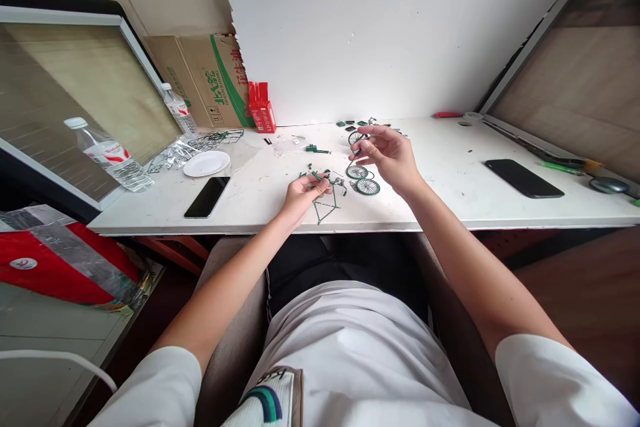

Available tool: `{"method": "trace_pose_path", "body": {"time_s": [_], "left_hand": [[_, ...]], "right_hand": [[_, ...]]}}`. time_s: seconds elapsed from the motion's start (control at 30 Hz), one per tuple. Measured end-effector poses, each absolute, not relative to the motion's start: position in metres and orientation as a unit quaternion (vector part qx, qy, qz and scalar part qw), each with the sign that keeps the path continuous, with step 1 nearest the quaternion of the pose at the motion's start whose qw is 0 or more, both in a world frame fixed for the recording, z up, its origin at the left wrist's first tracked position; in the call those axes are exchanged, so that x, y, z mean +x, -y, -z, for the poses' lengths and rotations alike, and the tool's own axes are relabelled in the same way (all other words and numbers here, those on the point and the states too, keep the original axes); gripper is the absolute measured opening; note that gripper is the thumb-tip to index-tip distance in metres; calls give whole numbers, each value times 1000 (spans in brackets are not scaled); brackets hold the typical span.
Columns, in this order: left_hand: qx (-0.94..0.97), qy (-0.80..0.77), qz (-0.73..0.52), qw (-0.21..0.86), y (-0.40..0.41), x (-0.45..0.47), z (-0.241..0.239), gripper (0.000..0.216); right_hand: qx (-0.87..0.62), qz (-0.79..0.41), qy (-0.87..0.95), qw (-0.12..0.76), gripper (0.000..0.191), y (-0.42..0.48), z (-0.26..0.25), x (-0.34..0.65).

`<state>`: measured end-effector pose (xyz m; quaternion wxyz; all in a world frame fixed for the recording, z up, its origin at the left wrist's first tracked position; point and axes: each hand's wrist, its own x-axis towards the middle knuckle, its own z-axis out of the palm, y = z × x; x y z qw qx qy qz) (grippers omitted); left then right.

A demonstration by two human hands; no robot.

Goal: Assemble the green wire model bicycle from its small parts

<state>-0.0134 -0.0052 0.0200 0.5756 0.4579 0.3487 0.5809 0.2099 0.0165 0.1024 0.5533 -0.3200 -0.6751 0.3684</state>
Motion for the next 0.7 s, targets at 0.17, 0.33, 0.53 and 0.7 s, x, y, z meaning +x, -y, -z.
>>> {"method": "trace_pose_path", "body": {"time_s": [0.17,0.33,0.53,0.7], "left_hand": [[448,-321,-588,593,-1,-35,-40,47],[453,-332,-560,609,4,-44,-56,49],[455,-331,-557,611,7,-41,-60,47],[468,-334,-556,600,12,-38,-62,50]], "right_hand": [[-344,-347,685,541,55,-35,-92,217],[-395,-247,708,530,47,-47,-82,230],[-467,-206,764,396,51,-41,-85,242],[-435,-250,779,376,61,-26,-95,229]]}}
